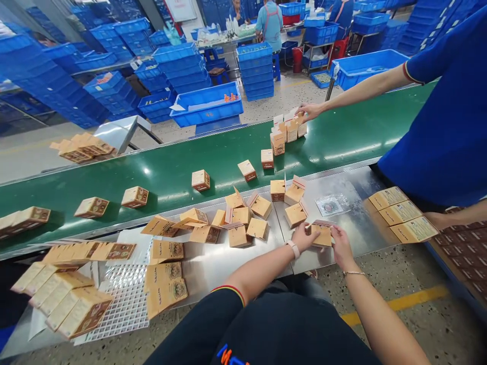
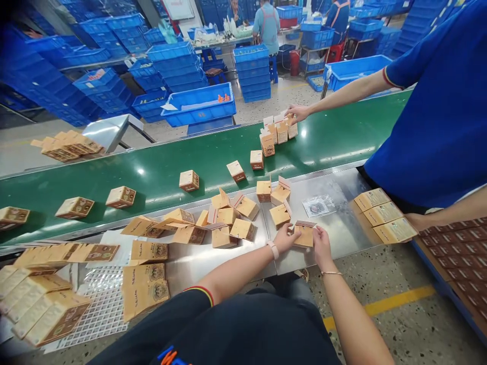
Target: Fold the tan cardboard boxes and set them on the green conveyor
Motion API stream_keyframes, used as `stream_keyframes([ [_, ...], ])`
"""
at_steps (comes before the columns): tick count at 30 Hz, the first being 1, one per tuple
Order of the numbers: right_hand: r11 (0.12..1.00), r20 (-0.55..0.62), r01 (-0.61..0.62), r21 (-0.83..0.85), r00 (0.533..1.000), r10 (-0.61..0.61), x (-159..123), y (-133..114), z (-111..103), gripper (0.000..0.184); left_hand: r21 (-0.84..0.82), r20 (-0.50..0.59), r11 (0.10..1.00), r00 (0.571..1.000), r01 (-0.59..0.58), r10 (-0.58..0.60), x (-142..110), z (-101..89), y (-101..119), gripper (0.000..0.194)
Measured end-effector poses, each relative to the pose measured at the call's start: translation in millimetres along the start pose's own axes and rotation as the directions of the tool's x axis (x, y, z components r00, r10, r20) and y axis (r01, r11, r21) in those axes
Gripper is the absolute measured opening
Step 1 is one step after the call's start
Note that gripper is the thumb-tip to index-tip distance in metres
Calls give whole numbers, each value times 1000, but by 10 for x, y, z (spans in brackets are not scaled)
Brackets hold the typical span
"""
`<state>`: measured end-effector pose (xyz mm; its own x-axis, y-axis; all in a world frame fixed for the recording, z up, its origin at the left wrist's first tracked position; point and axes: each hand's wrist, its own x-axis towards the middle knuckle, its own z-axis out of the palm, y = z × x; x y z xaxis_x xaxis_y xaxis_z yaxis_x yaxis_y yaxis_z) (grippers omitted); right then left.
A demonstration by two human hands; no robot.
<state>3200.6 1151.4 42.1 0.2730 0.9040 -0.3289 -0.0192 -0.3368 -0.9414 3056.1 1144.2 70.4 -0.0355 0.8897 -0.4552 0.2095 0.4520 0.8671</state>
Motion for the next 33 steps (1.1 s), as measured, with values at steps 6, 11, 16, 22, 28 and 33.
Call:
stream_keyframes([
  [6, 962, -281, 242, 123, 939, -200, -131, -290, -470, 48, 11, 274, 999, 961, -53, 48, -746, -712, -302, 33],
  [11, 893, -305, 448, 38, 856, -417, 502, -750, -405, 47, -24, 183, 992, 976, 122, -115, -987, -1009, -550, 40],
  [16, 723, 188, 667, -180, 745, -640, 1573, -1432, 467, 33, -232, -61, 959, 981, 165, -184, -902, -885, -378, 46],
  [22, 153, 690, 885, -439, 441, -574, 2555, -2316, 1814, 49, -416, -247, 890, 919, 186, -308, -789, -526, -226, 55],
  [28, -14, 750, 766, -643, 626, -213, 2901, -2685, 2472, 45, -551, -325, 825, 878, 127, -352, -855, -224, -504, 64],
  [33, 2, 738, 763, -646, 625, -254, 2703, -2634, 2176, 29, -547, -380, 827, 843, 127, -381, -966, -322, -467, 65],
])
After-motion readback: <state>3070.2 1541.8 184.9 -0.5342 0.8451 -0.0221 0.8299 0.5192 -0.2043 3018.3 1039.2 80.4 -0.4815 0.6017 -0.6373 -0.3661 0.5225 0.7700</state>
